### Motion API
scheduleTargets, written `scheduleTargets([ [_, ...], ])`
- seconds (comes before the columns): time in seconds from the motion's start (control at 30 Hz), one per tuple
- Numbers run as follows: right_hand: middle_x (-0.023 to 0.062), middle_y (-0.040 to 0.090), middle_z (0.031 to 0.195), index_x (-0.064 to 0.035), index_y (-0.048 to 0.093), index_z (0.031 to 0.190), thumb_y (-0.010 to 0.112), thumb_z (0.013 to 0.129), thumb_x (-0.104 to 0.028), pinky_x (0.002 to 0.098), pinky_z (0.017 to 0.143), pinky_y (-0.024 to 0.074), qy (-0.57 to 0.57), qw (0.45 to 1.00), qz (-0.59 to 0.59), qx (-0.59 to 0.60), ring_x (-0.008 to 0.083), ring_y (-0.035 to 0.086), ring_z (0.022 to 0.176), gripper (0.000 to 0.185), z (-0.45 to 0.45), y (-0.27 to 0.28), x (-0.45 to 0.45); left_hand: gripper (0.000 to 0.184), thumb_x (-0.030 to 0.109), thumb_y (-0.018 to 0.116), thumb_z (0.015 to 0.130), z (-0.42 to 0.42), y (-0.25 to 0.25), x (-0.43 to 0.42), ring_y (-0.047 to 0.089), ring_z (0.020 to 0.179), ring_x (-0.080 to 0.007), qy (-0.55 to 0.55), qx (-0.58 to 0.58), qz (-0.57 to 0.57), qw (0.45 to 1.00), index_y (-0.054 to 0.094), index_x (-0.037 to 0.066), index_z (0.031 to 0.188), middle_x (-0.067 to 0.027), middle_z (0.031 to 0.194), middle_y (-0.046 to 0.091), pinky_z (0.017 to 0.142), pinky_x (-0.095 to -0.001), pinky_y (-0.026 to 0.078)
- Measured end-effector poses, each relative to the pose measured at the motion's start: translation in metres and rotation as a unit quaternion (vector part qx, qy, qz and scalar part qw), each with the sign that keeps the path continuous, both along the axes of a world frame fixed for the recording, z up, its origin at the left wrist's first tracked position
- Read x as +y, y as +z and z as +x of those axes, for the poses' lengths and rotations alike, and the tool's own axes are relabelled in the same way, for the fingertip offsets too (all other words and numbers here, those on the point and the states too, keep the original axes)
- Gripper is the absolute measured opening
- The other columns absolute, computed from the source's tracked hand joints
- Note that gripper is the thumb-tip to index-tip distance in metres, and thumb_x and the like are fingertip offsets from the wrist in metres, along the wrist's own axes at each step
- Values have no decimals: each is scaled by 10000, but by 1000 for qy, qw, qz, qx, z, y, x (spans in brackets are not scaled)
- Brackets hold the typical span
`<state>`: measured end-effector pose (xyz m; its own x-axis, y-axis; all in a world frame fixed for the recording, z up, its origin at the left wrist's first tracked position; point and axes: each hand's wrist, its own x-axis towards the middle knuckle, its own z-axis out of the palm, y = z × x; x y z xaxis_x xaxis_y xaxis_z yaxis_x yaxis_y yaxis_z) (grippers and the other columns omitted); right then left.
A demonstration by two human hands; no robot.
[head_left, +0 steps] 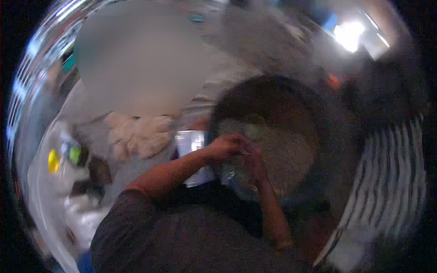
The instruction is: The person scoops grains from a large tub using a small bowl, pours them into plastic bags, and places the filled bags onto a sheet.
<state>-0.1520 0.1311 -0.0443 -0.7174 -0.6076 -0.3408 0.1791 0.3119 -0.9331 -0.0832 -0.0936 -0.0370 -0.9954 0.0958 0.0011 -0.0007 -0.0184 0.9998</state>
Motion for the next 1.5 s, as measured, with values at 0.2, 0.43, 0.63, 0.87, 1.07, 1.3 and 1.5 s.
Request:
scheduleTargets([
  [0.2,142,672,1167,-35,601,1280,697,910,-464,414,904,533,94,962,189,174,251,648,1071,574,-12,2,1,426,418,473,1028,12,-13,-3,670,980,-280,-235,-98,-171,952,695,71,1138,-149,1003,718,866,-411,515],
  [0.43,232,547,1321,1,460,1373,820,778,-396,426,1001,477,-216,963,146,64,339,554,1219,801,-162,-153,-57,299,286,503,1020,45,5,49,672,758,-388,60,-189,-208,958,682,55,1083,-201,822,667,689,-458,526],
  [0.63,271,302,1541,-22,229,1519,840,735,-313,459,1076,423,-312,861,229,330,382,412,1374,1035,-225,-186,-62,314,312,477,1038,54,-52,60,652,667,-376,85,-155,-166,970,648,59,1108,-183,780,649,631,-440,516],
  [0.87,249,381,1460,-27,292,1490,700,838,-336,463,1041,450,-311,865,244,308,370,468,1310,830,-280,-67,-16,212,232,534,1005,54,-55,48,644,669,-398,17,-136,-149,979,632,74,1108,-170,766,633,631,-453,513],
  [1.07,229,449,1391,-31,345,1465,581,925,-355,468,1011,474,-403,915,-14,19,361,515,1256,673,-289,-147,-30,178,208,560,996,31,-11,51,637,768,-401,196,-47,-175,964,608,50,929,-192,780,619,692,-491,493],
  [1.3,207,528,1310,-36,407,1437,442,1028,-378,472,976,502,-493,819,-184,-230,349,571,1193,534,-121,-106,-12,213,257,566,1006,59,-44,38,659,786,-261,162,-295,80,938,612,60,941,-122,841,644,697,-392,528],
  [1.5,199,526,1320,-28,388,1438,428,1048,-375,498,942,529,-478,867,-86,-113,352,601,1159,523,-4,-141,44,215,273,579,985,53,-34,14,619,773,-189,17,-127,104,986,611,63,955,-92,826,640,681,-334,512],
])
